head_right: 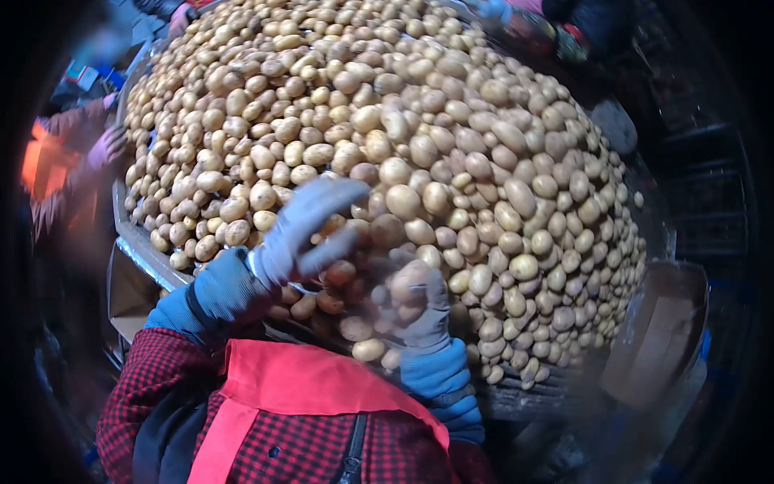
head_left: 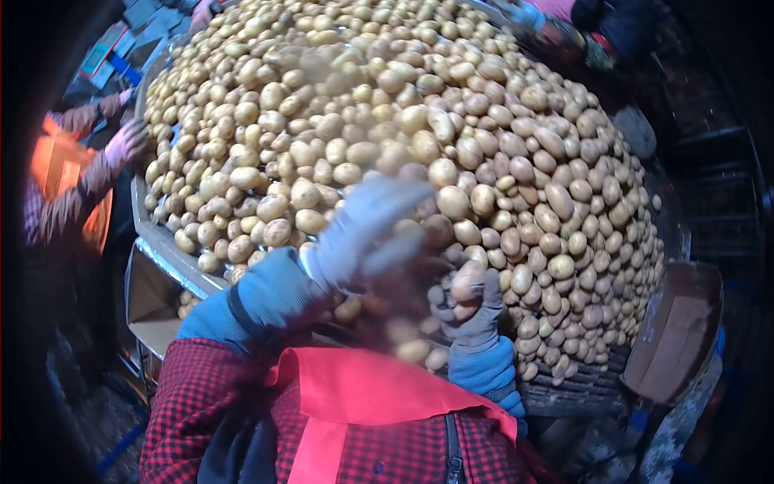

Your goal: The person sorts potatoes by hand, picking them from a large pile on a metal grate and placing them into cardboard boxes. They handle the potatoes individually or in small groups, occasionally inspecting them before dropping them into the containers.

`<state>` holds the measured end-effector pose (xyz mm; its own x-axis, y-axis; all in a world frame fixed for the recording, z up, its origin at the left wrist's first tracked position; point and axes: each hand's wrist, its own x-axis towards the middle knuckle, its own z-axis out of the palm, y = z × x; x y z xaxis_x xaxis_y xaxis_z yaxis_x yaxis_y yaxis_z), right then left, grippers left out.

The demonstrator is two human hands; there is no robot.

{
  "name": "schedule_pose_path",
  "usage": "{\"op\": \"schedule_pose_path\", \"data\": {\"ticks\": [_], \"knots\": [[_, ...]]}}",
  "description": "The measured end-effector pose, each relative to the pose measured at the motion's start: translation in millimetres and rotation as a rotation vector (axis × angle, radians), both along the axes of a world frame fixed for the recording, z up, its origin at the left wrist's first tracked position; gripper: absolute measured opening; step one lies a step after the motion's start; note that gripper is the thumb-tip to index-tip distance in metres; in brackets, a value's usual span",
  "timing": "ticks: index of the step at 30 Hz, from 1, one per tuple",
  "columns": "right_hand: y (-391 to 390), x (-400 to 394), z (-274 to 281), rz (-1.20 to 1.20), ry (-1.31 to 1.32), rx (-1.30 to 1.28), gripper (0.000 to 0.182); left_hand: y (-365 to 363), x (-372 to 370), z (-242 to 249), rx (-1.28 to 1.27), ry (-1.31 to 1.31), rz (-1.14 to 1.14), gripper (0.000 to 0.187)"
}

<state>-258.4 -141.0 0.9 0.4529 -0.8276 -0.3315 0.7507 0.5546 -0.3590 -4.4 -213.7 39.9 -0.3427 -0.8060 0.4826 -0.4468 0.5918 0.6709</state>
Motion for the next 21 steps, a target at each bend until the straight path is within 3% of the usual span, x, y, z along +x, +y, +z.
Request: {"op": "schedule_pose_path", "data": {"ticks": [1,2,4,8,9,12,16,17,21], "knots": [[-3.6,-5.6,0.2,-0.038,0.011,-0.083,0.073,-8.6,1.4,3.2,0.02,-0.008,0.032,0.048],[2.7,-14.3,7.4,-0.122,0.003,0.035,0.072,-17.9,0.7,6.8,0.039,-0.017,0.066,0.046],[0.0,-21.5,9.2,-0.164,-0.132,-0.09,0.076,-38.6,-10.7,7.8,-0.051,-0.104,-0.006,0.052],[-3.4,-40.3,-0.5,-0.236,-0.075,-0.137,0.073,-66.9,-81.6,15.3,-0.2,-0.427,-0.275,0.048],[-5.2,-44.1,2.7,-0.237,-0.109,-0.12,0.072,-78.7,-105.7,-3.9,-0.26,-0.432,-0.246,0.042],[-7.4,-48.0,10.1,-0.279,-0.243,-0.226,0.071,-101.8,-137.1,-4.4,-0.16,-0.775,-0.231,0.039],[-5.1,-59.3,17.4,-0.367,-0.315,-0.189,0.074,-89.2,-120.9,-25.1,-0.318,-0.56,-0.185,0.034],[-4.5,-64.3,11.3,-0.38,-0.298,-0.196,0.076,-78.9,-112.1,-18.3,-0.106,-0.649,-0.252,0.03],[-4.8,-63.2,12.2,-0.404,-0.313,-0.2,0.077,-44.2,-81.7,3.1,-0.132,-0.684,-0.184,0.031]]}}
